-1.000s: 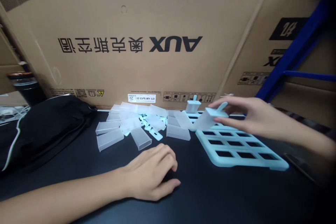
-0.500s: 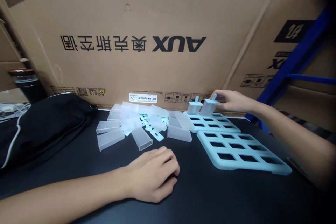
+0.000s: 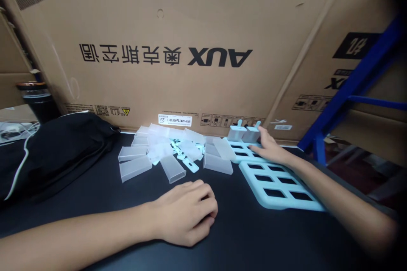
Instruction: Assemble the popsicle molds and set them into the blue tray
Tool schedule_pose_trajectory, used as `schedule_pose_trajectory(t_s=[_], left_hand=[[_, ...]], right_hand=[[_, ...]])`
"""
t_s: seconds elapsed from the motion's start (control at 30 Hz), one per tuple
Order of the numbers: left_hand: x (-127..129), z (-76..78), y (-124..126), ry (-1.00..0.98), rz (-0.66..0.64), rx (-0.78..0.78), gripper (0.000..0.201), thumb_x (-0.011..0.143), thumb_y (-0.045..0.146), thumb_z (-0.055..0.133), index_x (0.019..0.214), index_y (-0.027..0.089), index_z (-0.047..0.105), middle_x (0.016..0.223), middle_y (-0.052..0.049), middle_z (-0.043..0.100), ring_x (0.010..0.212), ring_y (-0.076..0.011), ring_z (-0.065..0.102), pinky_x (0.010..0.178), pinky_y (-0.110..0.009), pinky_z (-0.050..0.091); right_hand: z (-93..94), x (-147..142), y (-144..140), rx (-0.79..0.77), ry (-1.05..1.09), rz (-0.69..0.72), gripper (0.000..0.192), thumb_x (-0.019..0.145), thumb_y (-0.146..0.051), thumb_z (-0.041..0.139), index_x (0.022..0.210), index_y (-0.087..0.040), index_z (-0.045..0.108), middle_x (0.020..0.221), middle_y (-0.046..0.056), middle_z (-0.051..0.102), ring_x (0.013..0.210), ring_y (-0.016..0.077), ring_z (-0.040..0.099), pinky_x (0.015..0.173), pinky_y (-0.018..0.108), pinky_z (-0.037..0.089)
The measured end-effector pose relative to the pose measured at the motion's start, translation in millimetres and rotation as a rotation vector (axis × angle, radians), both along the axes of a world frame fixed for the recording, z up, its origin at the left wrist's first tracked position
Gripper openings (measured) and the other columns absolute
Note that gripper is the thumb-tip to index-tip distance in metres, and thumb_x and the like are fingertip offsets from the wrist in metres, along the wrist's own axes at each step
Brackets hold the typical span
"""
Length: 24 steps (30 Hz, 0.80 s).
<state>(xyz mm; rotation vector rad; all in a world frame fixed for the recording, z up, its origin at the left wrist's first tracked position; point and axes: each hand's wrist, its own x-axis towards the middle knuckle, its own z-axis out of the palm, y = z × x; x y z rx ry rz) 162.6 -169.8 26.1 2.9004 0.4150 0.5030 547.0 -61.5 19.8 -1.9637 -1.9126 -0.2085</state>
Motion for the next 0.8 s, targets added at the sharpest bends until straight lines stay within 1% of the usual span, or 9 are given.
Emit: schedule_pose_trajectory(t_s=[0.1,0.23,0.37,0.47,0.57,0.67,0.8], left_hand=[[0,-0.3,0,-0.001,-0.005,-0.005,0.005,0.089,0.022,0.049,0.093,0.021,0.052,0.1,-0.002,0.057,0.089,-0.0152,0.053,0.081,-0.026,0.047],[0,-1.1,0,-0.007,-0.009,-0.015,0.004,0.088,0.022,0.05,0.092,0.021,0.052,0.1,-0.002,0.057,0.09,-0.0154,0.053,0.082,-0.026,0.047],[0,-0.6,0,-0.014,-0.018,-0.012,0.004,0.088,0.021,0.051,0.091,0.021,0.052,0.098,-0.002,0.057,0.089,-0.0156,0.053,0.081,-0.026,0.047],[0,0.3,-1,-0.009,-0.016,0.005,0.004,0.088,0.021,0.051,0.092,0.021,0.053,0.098,-0.002,0.057,0.089,-0.0159,0.053,0.082,-0.026,0.047],[-1,0.8,-1,-0.005,-0.015,0.018,0.004,0.089,0.021,0.052,0.092,0.02,0.053,0.098,-0.003,0.058,0.089,-0.0165,0.053,0.082,-0.027,0.047],[-1,0.8,-1,-0.001,-0.011,0.024,0.004,0.089,0.022,0.052,0.092,0.02,0.054,0.098,-0.003,0.058,0.088,-0.0169,0.053,0.081,-0.028,0.047],[-1,1.8,-3,-0.001,0.01,0.045,0.006,0.089,0.022,0.05,0.091,0.02,0.055,0.098,-0.004,0.058,0.088,-0.0171,0.054,0.081,-0.028,0.047]], right_hand=[[-5.7,-3,-1,-0.091,-0.036,-0.08,0.092,0.08,-0.052,0.048,0.149,-0.004,0.012,0.141,0.026,0.043,0.135,0.0378,0.039,0.106,0.045,0.037],[4.1,-12,-3,-0.196,-0.103,-0.135,0.094,0.082,-0.056,0.045,0.15,-0.002,0.008,0.14,0.029,0.042,0.132,0.0397,0.043,0.104,0.046,0.039],[15.0,-21,-5,-0.31,-0.166,-0.196,0.097,0.084,-0.055,0.042,0.151,0.001,0.0,0.144,0.031,0.038,0.133,0.0392,0.042,0.104,0.046,0.039],[19.6,-28,-5,-0.34,-0.189,-0.238,0.1,0.082,-0.055,0.044,0.152,0.001,-0.001,0.143,0.031,0.04,0.131,0.04,0.043,0.104,0.047,0.039],[23.5,-33,-5,-0.358,-0.192,-0.284,0.103,0.08,-0.057,0.045,0.152,0.001,0.002,0.141,0.032,0.041,0.129,0.0439,0.045,0.103,0.052,0.039],[26.9,-37,-5,-0.372,-0.194,-0.314,0.104,0.079,-0.058,0.046,0.153,0.0,0.003,0.141,0.032,0.043,0.129,0.0451,0.044,0.103,0.054,0.039],[28.8,-43,-5,-0.399,-0.192,-0.347,0.104,0.078,-0.058,0.046,0.154,-0.002,0.002,0.144,0.032,0.04,0.126,0.0461,0.047,0.1,0.057,0.041]])
